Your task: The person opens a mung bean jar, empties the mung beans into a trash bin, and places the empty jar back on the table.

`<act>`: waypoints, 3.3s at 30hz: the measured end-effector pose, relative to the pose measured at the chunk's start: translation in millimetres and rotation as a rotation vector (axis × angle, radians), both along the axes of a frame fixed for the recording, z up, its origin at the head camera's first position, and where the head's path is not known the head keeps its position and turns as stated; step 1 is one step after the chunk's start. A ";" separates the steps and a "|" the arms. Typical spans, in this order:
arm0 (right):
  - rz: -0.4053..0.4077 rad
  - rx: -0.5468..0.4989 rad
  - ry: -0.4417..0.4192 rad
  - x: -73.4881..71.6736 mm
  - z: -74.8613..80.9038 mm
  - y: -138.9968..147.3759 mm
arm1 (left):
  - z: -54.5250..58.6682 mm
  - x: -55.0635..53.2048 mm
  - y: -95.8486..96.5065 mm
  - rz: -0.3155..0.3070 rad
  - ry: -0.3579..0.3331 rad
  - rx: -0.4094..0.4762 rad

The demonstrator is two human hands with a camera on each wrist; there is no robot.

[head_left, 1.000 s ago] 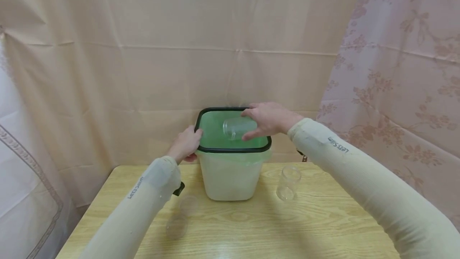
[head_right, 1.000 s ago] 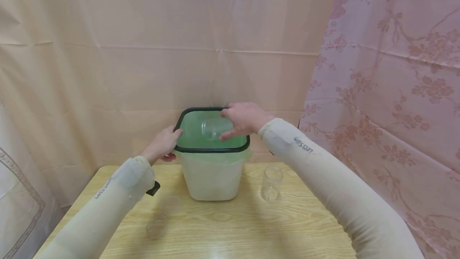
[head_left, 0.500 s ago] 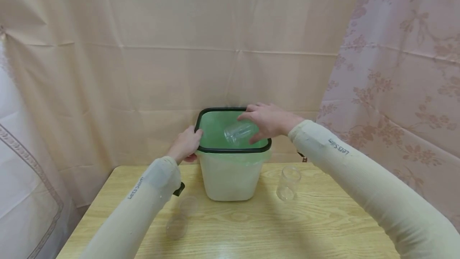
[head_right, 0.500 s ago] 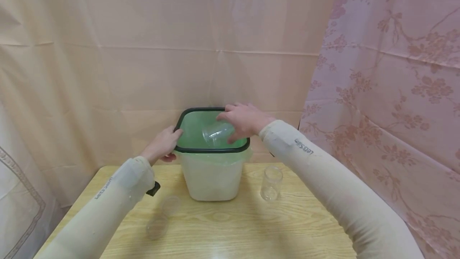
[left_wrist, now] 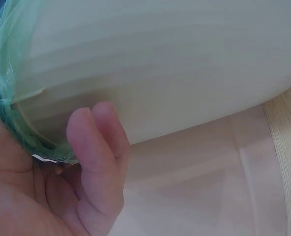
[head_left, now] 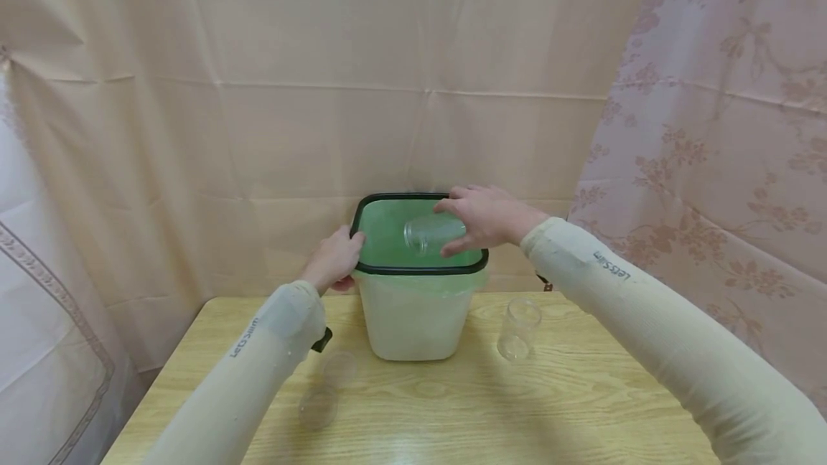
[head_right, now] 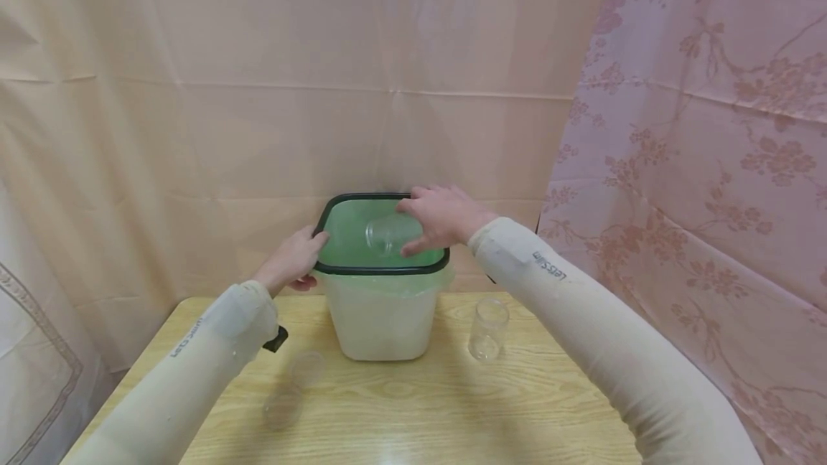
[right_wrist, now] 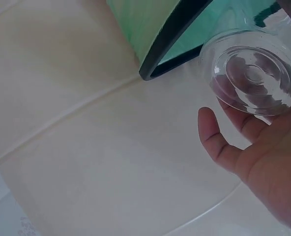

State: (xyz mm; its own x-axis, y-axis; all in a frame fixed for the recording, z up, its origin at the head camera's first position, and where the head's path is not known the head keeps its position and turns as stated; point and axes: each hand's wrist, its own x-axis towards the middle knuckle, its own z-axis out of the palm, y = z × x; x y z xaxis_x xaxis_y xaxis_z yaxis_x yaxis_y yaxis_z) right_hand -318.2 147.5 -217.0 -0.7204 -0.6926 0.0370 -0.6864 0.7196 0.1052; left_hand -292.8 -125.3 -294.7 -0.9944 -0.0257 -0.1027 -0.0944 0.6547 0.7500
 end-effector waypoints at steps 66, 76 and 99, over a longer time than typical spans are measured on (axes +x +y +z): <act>-0.016 -0.541 -0.100 46.8 -45.5 54.6 | -1.8 -2.2 0.3 0.007 0.009 0.076; -0.028 -0.613 -0.108 57.2 -60.4 66.7 | -4.0 -4.5 -0.9 0.006 0.020 0.067; -0.074 -0.709 -0.168 71.6 -89.9 88.6 | -4.4 -2.3 0.8 0.013 0.013 0.092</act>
State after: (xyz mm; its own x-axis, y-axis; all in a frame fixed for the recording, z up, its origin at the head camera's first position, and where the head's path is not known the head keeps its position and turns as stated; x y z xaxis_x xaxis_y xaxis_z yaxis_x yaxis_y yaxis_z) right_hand -246.6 236.1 -306.9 -0.7996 -0.4928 0.3434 -0.5995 0.6205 -0.5056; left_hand -295.1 -124.5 -299.1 -0.9953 -0.0297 -0.0921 -0.0921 0.5820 0.8079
